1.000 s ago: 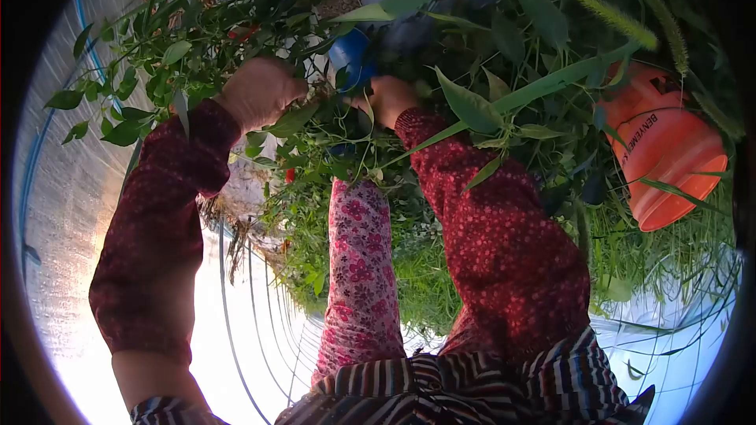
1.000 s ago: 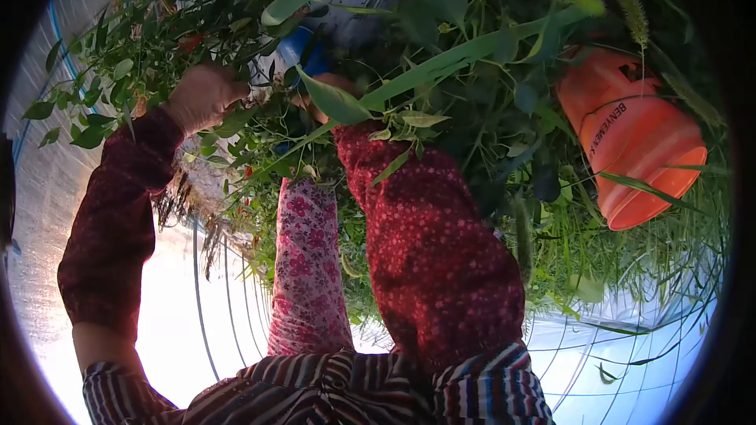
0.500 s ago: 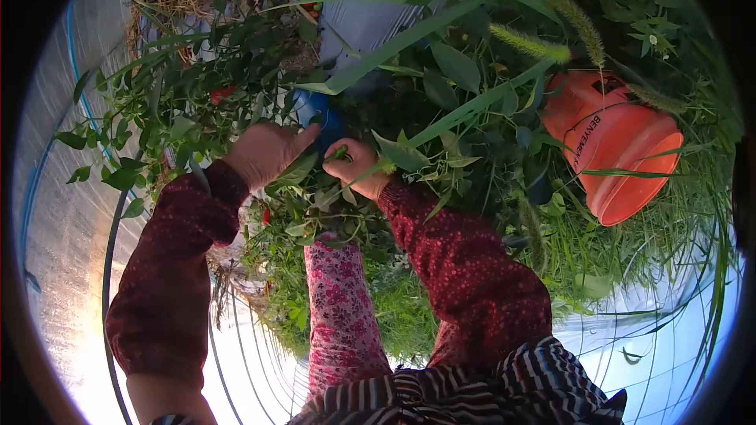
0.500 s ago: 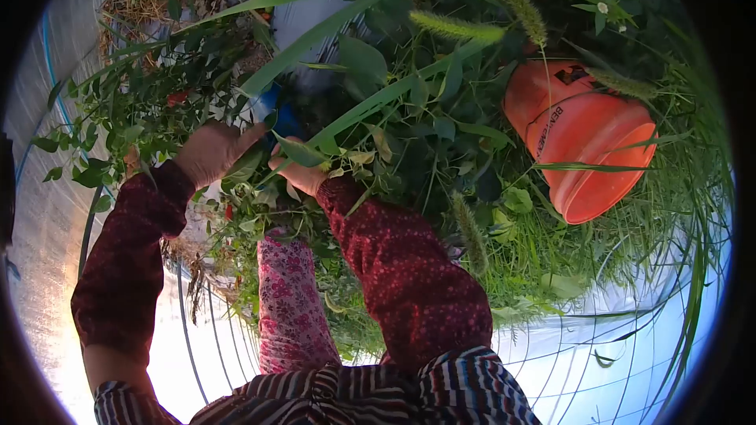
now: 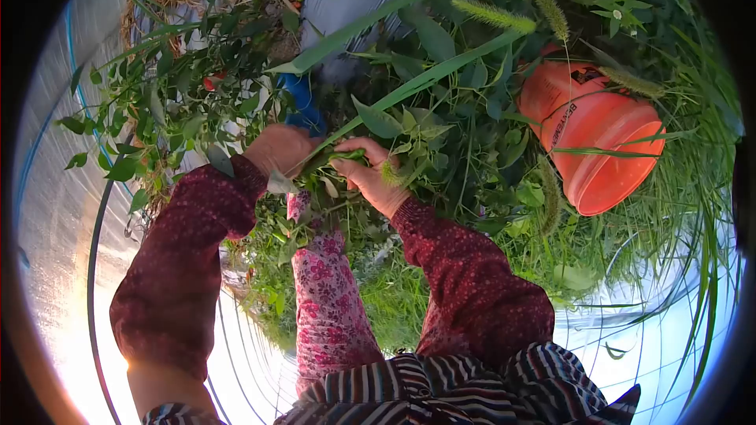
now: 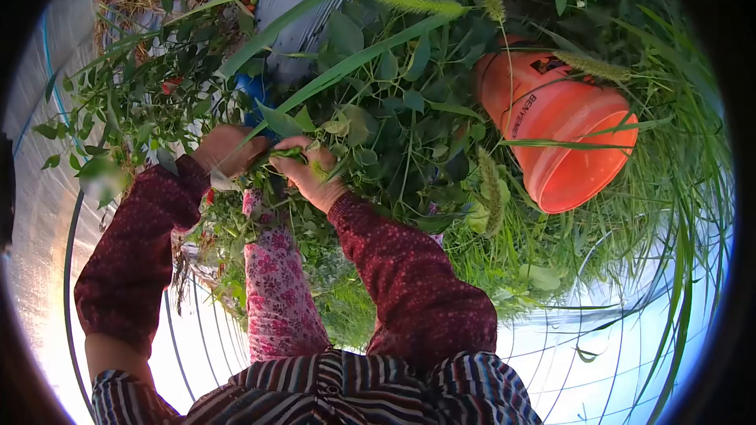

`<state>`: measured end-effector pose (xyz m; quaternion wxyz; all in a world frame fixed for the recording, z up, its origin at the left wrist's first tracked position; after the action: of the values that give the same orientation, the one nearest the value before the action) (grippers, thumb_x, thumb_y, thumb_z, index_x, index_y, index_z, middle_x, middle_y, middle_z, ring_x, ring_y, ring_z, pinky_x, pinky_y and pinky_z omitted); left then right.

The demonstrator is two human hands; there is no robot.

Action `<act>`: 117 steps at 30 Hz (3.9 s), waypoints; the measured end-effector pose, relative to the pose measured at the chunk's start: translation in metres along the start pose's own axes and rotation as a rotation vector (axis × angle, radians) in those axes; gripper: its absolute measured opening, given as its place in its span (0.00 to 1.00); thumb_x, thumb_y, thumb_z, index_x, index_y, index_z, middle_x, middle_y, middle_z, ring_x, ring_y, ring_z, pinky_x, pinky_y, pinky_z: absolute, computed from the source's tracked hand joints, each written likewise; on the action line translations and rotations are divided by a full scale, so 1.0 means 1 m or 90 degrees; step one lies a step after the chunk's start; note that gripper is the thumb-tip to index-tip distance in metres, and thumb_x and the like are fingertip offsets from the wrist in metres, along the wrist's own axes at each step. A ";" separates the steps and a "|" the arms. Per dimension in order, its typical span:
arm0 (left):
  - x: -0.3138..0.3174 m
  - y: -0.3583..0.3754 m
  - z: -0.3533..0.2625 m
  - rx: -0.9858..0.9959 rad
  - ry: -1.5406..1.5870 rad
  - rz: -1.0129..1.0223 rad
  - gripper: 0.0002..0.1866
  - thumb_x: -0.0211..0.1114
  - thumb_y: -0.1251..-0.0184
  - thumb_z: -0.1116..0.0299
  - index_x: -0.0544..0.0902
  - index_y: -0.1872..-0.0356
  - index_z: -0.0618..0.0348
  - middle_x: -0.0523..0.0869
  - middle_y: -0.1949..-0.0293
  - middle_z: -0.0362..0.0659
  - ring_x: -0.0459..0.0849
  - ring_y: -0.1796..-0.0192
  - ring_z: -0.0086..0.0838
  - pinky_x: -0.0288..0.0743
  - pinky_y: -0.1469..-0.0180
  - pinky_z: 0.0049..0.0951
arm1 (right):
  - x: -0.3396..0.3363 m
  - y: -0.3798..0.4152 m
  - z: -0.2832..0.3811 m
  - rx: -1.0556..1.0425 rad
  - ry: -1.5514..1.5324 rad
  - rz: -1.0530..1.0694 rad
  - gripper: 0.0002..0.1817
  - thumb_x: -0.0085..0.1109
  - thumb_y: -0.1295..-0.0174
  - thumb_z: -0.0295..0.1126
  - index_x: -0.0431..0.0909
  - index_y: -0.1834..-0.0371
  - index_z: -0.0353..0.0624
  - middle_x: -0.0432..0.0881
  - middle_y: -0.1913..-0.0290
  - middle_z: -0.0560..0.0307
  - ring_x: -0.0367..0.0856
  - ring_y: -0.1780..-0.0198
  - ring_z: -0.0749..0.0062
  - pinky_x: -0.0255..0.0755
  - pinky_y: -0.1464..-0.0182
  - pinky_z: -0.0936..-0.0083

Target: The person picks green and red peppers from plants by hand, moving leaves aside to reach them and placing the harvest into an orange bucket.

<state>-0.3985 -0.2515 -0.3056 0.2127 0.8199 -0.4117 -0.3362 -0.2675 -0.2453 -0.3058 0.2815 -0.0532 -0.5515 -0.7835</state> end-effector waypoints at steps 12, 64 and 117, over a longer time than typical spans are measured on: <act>0.063 0.036 0.042 -0.131 -0.158 0.049 0.08 0.57 0.45 0.68 0.80 0.66 0.57 0.82 0.72 0.48 0.83 0.67 0.41 0.76 0.67 0.39 | 0.050 0.040 0.073 -0.219 0.236 0.144 0.11 0.62 0.41 0.33 0.76 0.61 0.39 0.78 0.69 0.60 0.78 0.69 0.81 0.73 0.69 0.81; 0.011 -0.115 0.125 -0.333 -0.063 -0.126 0.10 0.57 0.40 0.70 0.81 0.58 0.54 0.83 0.67 0.47 0.83 0.62 0.36 0.77 0.63 0.37 | -0.197 -0.034 0.114 -0.088 0.079 -0.170 0.17 0.61 0.41 0.32 0.74 0.48 0.44 0.76 0.63 0.68 0.75 0.66 0.87 0.70 0.68 0.84; -0.017 -0.050 -0.008 -0.362 0.413 -0.232 0.15 0.53 0.34 0.67 0.74 0.47 0.57 0.81 0.58 0.39 0.80 0.56 0.29 0.77 0.55 0.40 | 0.021 0.101 0.157 -0.016 0.228 0.303 0.15 0.54 0.45 0.34 0.77 0.55 0.44 0.81 0.70 0.58 0.80 0.67 0.75 0.71 0.65 0.75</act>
<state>-0.3736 -0.2088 -0.3247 0.4842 0.8507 -0.0652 -0.1938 -0.2704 -0.1368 -0.1525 0.5497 -0.0452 -0.4553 -0.6989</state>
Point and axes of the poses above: each hand's wrist, its own y-axis away from the middle knuckle, its own x-axis out of the palm, z = x × y, the point moved 7 cm from there along -y, towards the middle knuckle
